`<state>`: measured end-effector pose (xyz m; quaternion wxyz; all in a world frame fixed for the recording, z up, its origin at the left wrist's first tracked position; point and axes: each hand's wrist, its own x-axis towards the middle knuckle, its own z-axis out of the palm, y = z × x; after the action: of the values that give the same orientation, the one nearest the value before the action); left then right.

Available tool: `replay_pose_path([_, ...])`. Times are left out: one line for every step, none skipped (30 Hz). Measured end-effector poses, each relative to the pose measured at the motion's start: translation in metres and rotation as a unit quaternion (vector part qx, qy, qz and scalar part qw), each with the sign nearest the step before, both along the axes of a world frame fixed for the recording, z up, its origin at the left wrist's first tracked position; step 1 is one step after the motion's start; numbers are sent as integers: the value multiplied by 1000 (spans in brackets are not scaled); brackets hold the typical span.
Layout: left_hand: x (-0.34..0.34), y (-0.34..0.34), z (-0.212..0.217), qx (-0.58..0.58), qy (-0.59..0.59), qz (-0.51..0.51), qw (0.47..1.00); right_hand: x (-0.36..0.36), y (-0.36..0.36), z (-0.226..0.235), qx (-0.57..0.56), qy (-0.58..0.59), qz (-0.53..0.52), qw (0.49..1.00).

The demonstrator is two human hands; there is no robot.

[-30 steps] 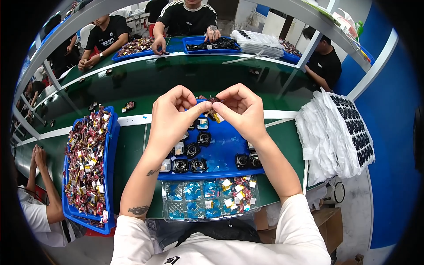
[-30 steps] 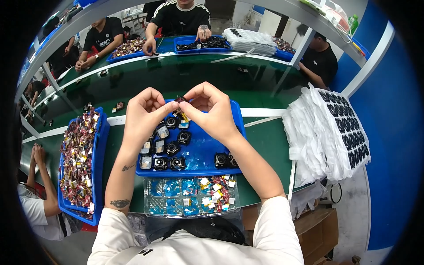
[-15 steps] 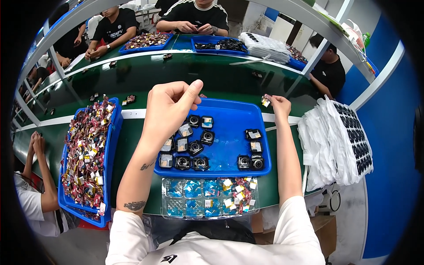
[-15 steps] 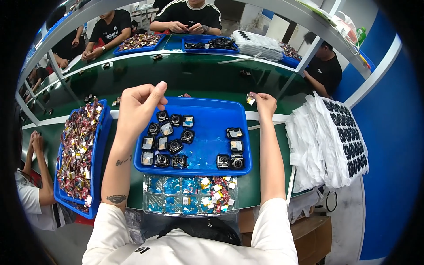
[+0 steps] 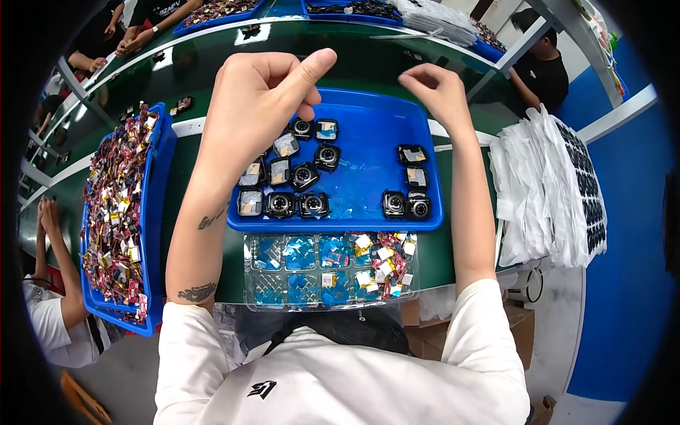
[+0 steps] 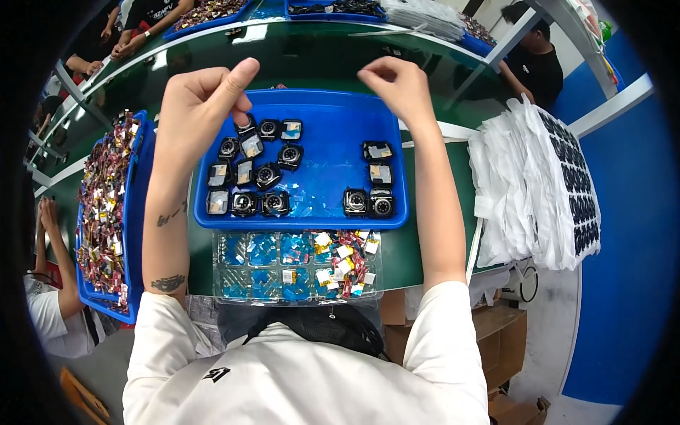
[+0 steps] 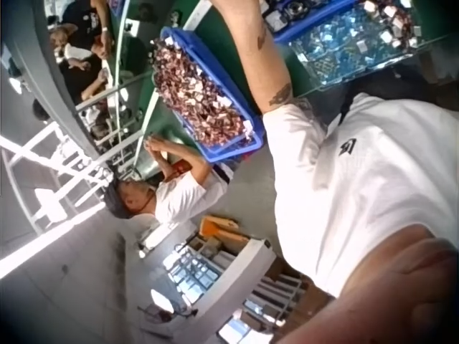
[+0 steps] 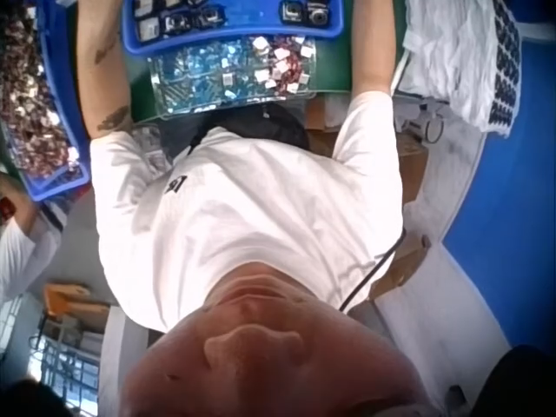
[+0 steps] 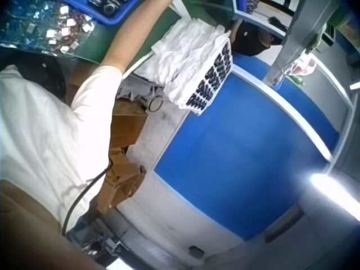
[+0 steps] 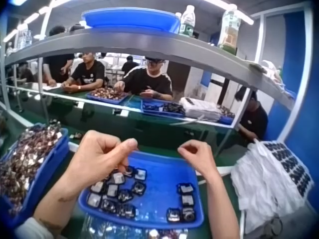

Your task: Manually assemble small electronic sensor or camera modules at a workstation.

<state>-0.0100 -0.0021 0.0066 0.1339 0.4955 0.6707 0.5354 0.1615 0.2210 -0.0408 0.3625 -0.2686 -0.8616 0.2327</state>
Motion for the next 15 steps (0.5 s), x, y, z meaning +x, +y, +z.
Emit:
replay_pose_path([-2, -1, -1, -5, -2, 1, 1000, -7, -30, 14, 19, -56, 85, 995])
replay_pose_path([-5, 1, -2, 30, 15, -3, 999, -13, -56, 20, 55, -81, 176, 980])
replay_pose_path([-7, 2, -4, 64, 32, -7, 997, -17, -81, 23, 89, -104, 266, 954])
replay_pose_path([-8, 4, -8, 89, 18, -14, 996, -20, -105, 24, 71, -165, 318, 931])
replay_pose_path([-11, 0, -6, 95, 30, -3, 995, -21, -130, 26, 54, -221, 374, 899])
replay_pose_path([-6, 0, -4, 87, 26, 7, 996, -15, -148, 24, 52, -286, 377, 880])
replay_pose_path([-3, -3, 0, 80, 24, 22, 996, -10, -163, 24, 52, -347, 382, 855])
replay_pose_path([-4, -4, 0, 78, 24, 24, 996, -6, -173, 25, 93, -391, 381, 832])
replay_pose_path([-7, -4, 0, 68, 6, 16, 998, -3, -182, 25, 134, -433, 380, 806])
replay_pose_path([-9, -5, 0, 57, -11, 7, 998, -2, -187, 19, 149, -418, 381, 811])
replay_pose_path([-8, -5, 0, 57, -12, 10, 998, 0, -190, 13, 163, -404, 386, 813])
replay_pose_path([-5, -4, -1, 82, 12, -6, 997, 0, -195, 2, 172, -403, 390, 810])
replay_pose_path([-3, -2, -3, 107, 35, -23, 993, -2, -200, -6, 180, -403, 392, 807])
replay_pose_path([-4, 0, -4, 104, 40, -26, 993, -2, -202, -10, 180, -404, 392, 806])
replay_pose_path([-5, 1, -6, 104, 39, -26, 993, -2, -203, -12, 187, -382, 402, 811])
